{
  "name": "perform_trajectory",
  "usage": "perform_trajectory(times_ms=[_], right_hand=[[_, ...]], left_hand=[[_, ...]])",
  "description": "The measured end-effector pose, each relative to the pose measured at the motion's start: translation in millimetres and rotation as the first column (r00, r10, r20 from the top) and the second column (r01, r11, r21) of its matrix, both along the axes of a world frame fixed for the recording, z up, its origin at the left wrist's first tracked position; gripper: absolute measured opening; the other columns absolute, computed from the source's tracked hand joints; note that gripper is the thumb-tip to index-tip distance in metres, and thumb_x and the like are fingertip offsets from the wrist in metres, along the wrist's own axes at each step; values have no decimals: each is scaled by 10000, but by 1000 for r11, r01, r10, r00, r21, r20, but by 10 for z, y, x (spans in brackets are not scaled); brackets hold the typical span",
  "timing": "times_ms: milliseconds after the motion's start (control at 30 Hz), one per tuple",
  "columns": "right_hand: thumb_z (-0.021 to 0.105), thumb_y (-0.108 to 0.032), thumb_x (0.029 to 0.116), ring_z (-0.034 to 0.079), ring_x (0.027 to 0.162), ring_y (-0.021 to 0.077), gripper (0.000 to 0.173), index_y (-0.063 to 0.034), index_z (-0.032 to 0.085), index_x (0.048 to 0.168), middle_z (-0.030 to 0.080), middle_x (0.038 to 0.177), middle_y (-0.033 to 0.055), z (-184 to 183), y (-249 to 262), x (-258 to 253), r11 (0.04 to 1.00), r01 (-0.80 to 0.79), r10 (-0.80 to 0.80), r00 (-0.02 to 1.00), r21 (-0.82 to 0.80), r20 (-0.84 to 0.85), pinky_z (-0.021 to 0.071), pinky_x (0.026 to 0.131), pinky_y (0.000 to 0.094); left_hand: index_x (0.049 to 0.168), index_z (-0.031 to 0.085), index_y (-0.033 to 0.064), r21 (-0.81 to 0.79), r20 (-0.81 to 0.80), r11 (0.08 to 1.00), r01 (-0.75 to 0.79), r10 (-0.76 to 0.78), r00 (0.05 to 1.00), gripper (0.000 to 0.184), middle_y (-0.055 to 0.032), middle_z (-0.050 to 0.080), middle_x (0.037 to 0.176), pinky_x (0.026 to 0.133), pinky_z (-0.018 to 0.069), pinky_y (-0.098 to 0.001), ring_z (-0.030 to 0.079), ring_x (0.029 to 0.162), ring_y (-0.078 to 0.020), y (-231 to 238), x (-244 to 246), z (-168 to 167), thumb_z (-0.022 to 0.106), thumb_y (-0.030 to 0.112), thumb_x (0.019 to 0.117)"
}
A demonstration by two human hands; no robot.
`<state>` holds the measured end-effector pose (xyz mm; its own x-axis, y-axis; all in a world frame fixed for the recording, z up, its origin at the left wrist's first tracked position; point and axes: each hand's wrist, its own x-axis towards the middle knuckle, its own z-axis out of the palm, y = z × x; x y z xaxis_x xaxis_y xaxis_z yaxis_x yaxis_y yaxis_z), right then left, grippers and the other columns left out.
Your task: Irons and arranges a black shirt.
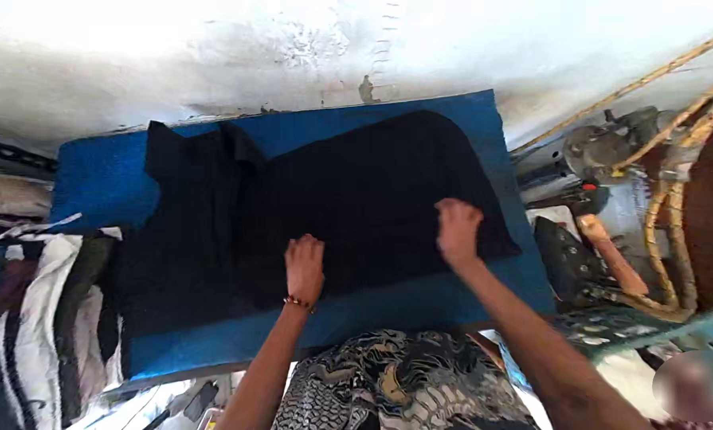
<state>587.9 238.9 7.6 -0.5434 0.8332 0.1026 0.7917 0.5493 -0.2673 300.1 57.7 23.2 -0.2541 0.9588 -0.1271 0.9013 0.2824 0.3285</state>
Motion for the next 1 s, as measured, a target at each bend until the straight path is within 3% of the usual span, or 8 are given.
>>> perform_trajectory(times_ms=[133,300,400,500,600,700,800,1000], right_hand=[[537,-332,1041,489,1428,373,514,-28,563,1455,537,1517,184,-245,-470,149,939,-320,318,947,-129,-36,369,1144,641],[507,-356,1072,279,1530,447,676,27,306,1591,306,1639,271,-27,493,1716,982,152,-122,963,-111,238,141,1174,764],[753,-233,934,388,1419,559,759,45,389,1540,398,1551,339,456,635,2449,921,384,-357,899,-63,254,261,1083,806],[821,-342,876,535,1188,632,827,76,416,1463,563,1275,420,552,578,2893,699,687,-633,724,-199,275,386,953,800],[801,-384,883,577,1166,591,836,48,409,1482,575,1277,412,419,639,2978,499,791,-745,600,-355,290,433,958,750],[781,-384,918,659,916,382,704,111,518,1345,630,1131,326,527,687,2985,397,767,-777,573,-504,261,541,846,577],[669,-370,1001,597,757,216,549,119,564,1228,620,955,203,1005,666,2737,390,716,-771,598,-579,220,538,737,431],[681,-180,991,562,637,157,387,41,540,1277,587,830,119,1630,280,1674,497,547,-589,783,-673,201,523,615,338]], left_hand=[[1381,634,25,211,-22,944,252,-254,967,400,-169,604,1445,1125,364,-655,556,1354,-401,42,411,-493,508,160,1025],[1434,585,30,202,-126,946,254,-232,965,504,-118,596,1468,1131,362,-607,559,1363,-348,4,401,-589,380,292,1055],[1458,553,18,192,-153,954,231,-203,967,565,-153,557,1501,1140,358,-597,538,1380,-366,22,388,-598,350,355,1053],[1499,478,-30,138,-126,976,171,-154,980,647,-201,483,1552,1165,322,-608,476,1427,-398,41,409,-565,351,411,1044],[1525,444,-20,61,-101,985,160,-153,983,641,-177,435,1593,1193,283,-595,430,1465,-379,49,414,-514,343,402,1053],[1502,476,-27,75,-102,960,270,-262,960,578,-174,456,1580,1170,288,-643,451,1450,-378,10,439,-434,430,343,1060],[1489,522,42,144,-38,877,459,-458,888,524,-112,490,1569,1151,323,-646,485,1435,-323,-163,516,-443,508,316,1043],[1518,516,150,46,214,850,525,-522,826,458,-96,421,1619,1180,205,-704,374,1500,-365,-172,557,-373,504,203,1064]])
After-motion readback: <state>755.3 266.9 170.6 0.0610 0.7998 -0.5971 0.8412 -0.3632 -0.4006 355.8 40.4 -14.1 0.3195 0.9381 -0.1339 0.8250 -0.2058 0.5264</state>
